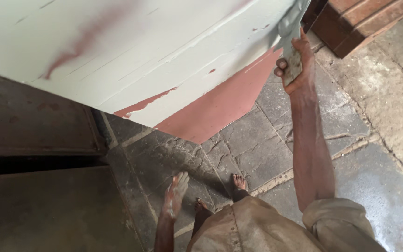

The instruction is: The person applies a white plaster-like substance to a reddish-brown vertical surface using a trowel. They repeatedly scoop material from their left hand and spread it across the surface in smooth strokes.

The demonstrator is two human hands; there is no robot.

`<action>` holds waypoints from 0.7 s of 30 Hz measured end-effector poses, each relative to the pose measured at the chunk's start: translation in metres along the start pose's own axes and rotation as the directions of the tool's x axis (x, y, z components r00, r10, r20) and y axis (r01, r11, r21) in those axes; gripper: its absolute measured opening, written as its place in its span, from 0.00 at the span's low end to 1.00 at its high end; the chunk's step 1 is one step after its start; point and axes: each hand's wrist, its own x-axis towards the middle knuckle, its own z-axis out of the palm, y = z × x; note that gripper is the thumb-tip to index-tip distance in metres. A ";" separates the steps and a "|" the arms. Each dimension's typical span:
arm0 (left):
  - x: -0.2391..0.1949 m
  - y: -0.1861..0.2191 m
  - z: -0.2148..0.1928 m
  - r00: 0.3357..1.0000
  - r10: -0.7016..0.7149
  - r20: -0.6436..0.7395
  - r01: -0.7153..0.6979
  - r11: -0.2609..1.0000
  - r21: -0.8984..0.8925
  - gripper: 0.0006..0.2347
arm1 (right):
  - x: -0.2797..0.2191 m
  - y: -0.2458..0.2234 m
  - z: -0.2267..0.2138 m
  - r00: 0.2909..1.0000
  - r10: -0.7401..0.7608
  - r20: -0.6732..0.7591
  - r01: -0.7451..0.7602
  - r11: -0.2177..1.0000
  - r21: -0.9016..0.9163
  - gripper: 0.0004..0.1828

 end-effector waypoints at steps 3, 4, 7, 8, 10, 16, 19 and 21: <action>-0.015 -0.014 -0.021 0.994 -0.057 -0.095 0.047 0.993 -0.106 0.36 | -0.003 0.005 0.025 0.995 0.019 -0.103 -0.026 0.998 -0.062 0.39; -0.018 -0.017 -0.027 0.992 -0.068 -0.111 0.053 0.990 -0.129 0.36 | -0.007 0.012 0.034 0.993 0.003 -0.119 -0.013 0.997 -0.076 0.39; -0.027 -0.019 -0.048 0.986 -0.089 -0.139 0.065 0.984 -0.167 0.36 | -0.036 0.043 0.067 0.984 0.013 -0.177 -0.030 0.995 -0.096 0.41; -0.027 -0.017 -0.054 0.988 -0.085 -0.127 0.064 0.986 -0.156 0.36 | -0.048 0.056 0.081 0.980 0.019 -0.200 -0.040 0.994 -0.099 0.42; -0.029 -0.013 -0.071 0.992 -0.066 -0.106 0.049 0.987 -0.156 0.37 | -0.077 0.080 0.109 0.989 -0.036 -0.142 0.023 0.995 -0.095 0.43; -0.050 0.001 -0.140 0.997 -0.006 -0.082 -0.012 0.975 -0.224 0.38 | -0.159 0.157 0.196 0.992 -0.106 -0.071 0.103 0.994 -0.045 0.46; -0.084 0.001 -0.185 0.993 0.016 -0.115 -0.047 0.961 -0.274 0.39 | -0.196 0.198 0.233 0.993 -0.116 -0.031 0.116 0.993 -0.012 0.48; -0.100 0.006 -0.210 0.990 0.014 -0.144 -0.055 0.958 -0.283 0.39 | -0.211 0.218 0.255 0.991 -0.135 -0.015 0.135 0.991 -0.022 0.49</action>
